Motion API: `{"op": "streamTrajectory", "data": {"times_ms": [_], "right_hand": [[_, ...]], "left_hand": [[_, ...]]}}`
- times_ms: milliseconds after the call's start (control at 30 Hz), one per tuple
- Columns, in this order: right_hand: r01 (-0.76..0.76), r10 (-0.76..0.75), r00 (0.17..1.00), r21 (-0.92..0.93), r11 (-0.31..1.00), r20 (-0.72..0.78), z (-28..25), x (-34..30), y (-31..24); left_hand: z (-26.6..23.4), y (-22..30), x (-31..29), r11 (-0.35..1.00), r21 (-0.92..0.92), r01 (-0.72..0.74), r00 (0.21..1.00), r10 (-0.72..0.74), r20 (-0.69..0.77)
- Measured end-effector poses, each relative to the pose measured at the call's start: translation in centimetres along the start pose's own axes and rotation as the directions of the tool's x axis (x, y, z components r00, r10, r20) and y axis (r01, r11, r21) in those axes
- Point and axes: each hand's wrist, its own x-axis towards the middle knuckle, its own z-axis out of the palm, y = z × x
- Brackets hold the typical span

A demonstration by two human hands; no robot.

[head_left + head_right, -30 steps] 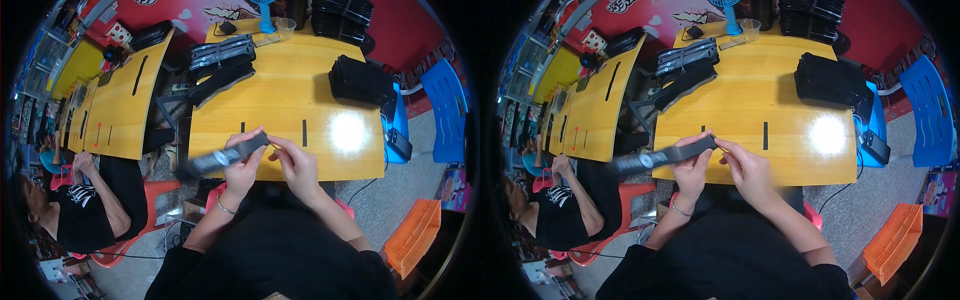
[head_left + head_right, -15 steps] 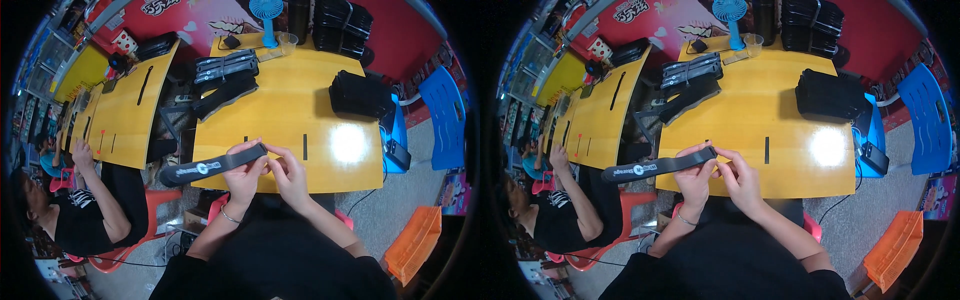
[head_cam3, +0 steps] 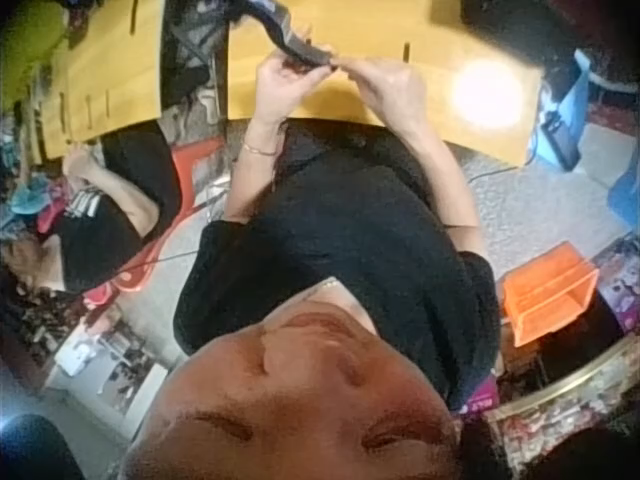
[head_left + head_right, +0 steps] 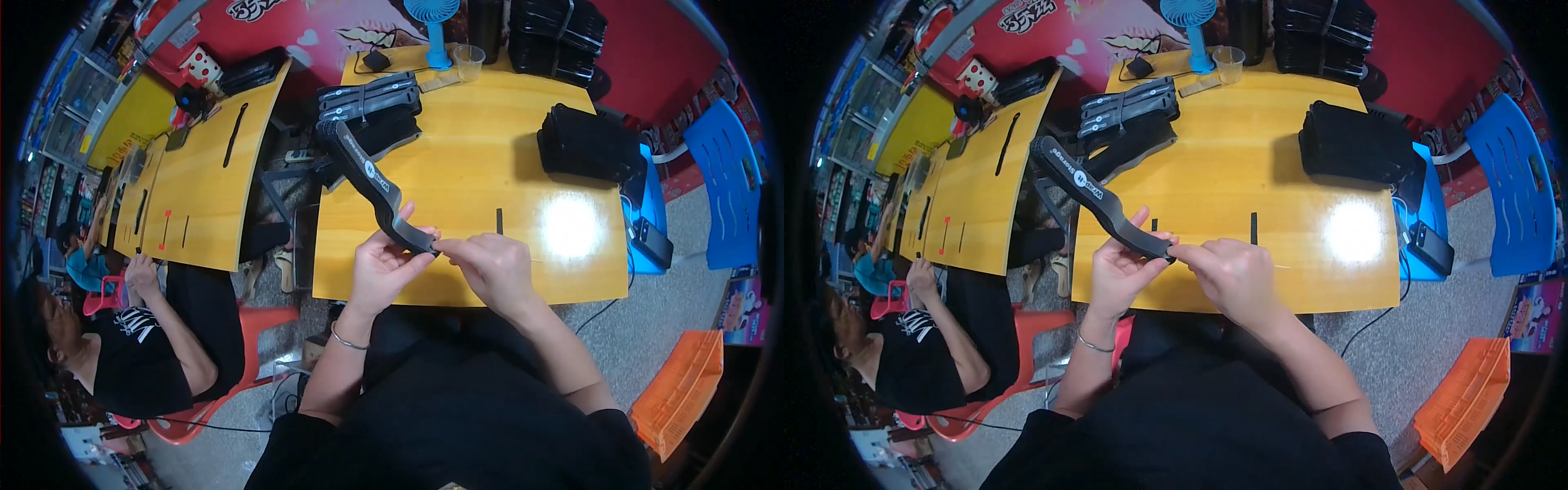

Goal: Assembling black plastic straps by attaching components and pins at a workstation.

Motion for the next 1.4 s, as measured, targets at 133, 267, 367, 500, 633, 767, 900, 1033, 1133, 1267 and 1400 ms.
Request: {"op": "streamTrajectory", "data": {"times_ms": [133,267,367,500,633,767,900,1033,1133,1267,1400], "right_hand": [[-0.113,0.110,0.993,0.103,0.988,0.041,0.2,-0.1,-0.5],[-0.230,0.221,0.972,0.118,0.966,0.080,0.2,-0.1,-0.9],[-0.223,0.222,0.973,0.012,0.975,0.069,-0.8,0.0,-1.8],[-0.395,0.383,0.912,0.064,0.916,0.147,-2.7,0.5,-2.1],[-0.274,0.283,0.958,0.386,0.881,0.036,-0.3,0.6,-0.9],[-0.337,0.355,0.931,0.570,0.749,0.083,1.7,-0.1,-0.2],[-0.432,0.419,0.888,0.658,0.616,0.190,1.9,-0.4,0.0],[-0.403,0.389,0.906,0.614,0.679,0.165,1.3,-0.1,0.0],[-0.340,0.339,0.934,0.556,0.758,0.109,0.5,0.6,-0.6],[-0.329,0.315,0.942,0.506,0.797,0.116,-0.5,1.2,-1.3],[-0.244,0.215,0.970,0.444,0.862,0.116,-1.3,1.6,-1.8]], "left_hand": [[-0.4,0.4,0.1,0.999,0.024,-0.039,0.996,0.037,0.077],[-0.4,0.1,0.3,0.998,0.017,0.058,0.995,-0.059,0.075],[-0.1,-0.2,0.5,0.997,-0.024,0.074,0.997,-0.073,0.012],[-0.2,-0.3,0.3,0.977,-0.203,0.072,0.993,-0.088,-0.073],[0.5,0.0,-0.1,0.946,-0.300,0.124,0.991,-0.131,-0.005],[0.7,0.3,-0.1,0.956,-0.277,0.100,0.994,-0.108,-0.011],[0.5,0.1,-0.5,0.966,-0.234,0.106,0.994,-0.104,0.021],[1.0,0.4,-1.1,0.981,-0.172,0.089,0.995,-0.096,-0.032],[1.1,0.9,-1.7,0.982,-0.127,0.143,0.989,-0.146,-0.015],[0.7,2.0,-2.2,0.970,-0.071,0.231,0.972,-0.226,0.071],[0.9,2.7,-2.7,0.971,-0.081,0.226,0.970,-0.217,0.113]]}}
